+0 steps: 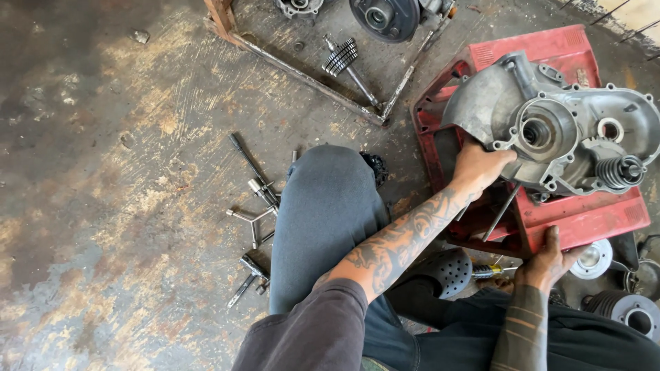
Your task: The person sits on the floor and assembles parts of a disassembled engine. They handle a large engine casing, insert a gear into a shaft, and fit the assembly into the casing. The person also picks up and examines other components like a clutch plate and a spring.
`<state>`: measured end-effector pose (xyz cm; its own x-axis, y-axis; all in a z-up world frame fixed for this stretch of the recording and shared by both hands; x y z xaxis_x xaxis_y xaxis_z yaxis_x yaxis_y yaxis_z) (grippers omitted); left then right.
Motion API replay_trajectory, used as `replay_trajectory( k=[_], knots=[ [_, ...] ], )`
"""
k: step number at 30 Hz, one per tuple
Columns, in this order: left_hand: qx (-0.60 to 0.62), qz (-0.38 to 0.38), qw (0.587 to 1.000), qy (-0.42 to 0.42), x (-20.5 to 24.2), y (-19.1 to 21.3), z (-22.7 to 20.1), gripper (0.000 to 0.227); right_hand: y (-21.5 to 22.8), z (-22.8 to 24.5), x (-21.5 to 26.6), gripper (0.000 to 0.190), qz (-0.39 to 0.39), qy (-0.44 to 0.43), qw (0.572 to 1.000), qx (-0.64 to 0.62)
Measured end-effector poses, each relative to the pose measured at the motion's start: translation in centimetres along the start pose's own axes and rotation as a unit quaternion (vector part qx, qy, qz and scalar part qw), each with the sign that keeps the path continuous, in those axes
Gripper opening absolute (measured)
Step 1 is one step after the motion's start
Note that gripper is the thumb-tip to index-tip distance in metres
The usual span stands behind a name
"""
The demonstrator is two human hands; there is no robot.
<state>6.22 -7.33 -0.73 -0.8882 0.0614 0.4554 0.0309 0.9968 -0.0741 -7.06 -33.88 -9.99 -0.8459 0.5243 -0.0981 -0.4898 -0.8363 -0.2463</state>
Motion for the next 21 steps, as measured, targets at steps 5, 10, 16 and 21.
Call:
replay_trajectory(
  k=[5,10,16,21],
  knots=[
    [0.018,-0.003,1.0,-0.004,-0.6,-0.6,0.4,0.054,1.4,-0.6,-0.7,0.088,-0.027,-0.028,0.999,-0.008],
    [0.007,-0.004,1.0,0.023,-1.3,-0.5,1.3,0.057,2.9,-1.5,-1.5,0.082,0.017,-0.01,1.0,0.024],
    [0.028,-0.024,0.999,0.006,-2.9,-1.2,2.9,0.054,4.1,-1.8,-2.6,0.08,0.044,0.005,0.997,0.071],
    [-0.036,-0.005,0.999,0.017,-4.2,-1.5,3.8,0.066,2.5,-0.1,-1.9,0.083,-0.018,-0.062,0.997,0.049]
  ],
)
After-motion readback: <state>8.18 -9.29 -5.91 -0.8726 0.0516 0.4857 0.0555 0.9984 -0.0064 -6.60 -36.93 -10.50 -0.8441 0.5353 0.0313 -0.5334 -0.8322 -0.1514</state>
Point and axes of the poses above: each hand's wrist, its own x-axis away from the middle knuckle, its own y-axis out of the back of the hand, z = x × y, the point moved 2 cm from there along -x, towards the middle knuckle, and after that the axes turned 15 degrees about -x, right-handed, at the moved point
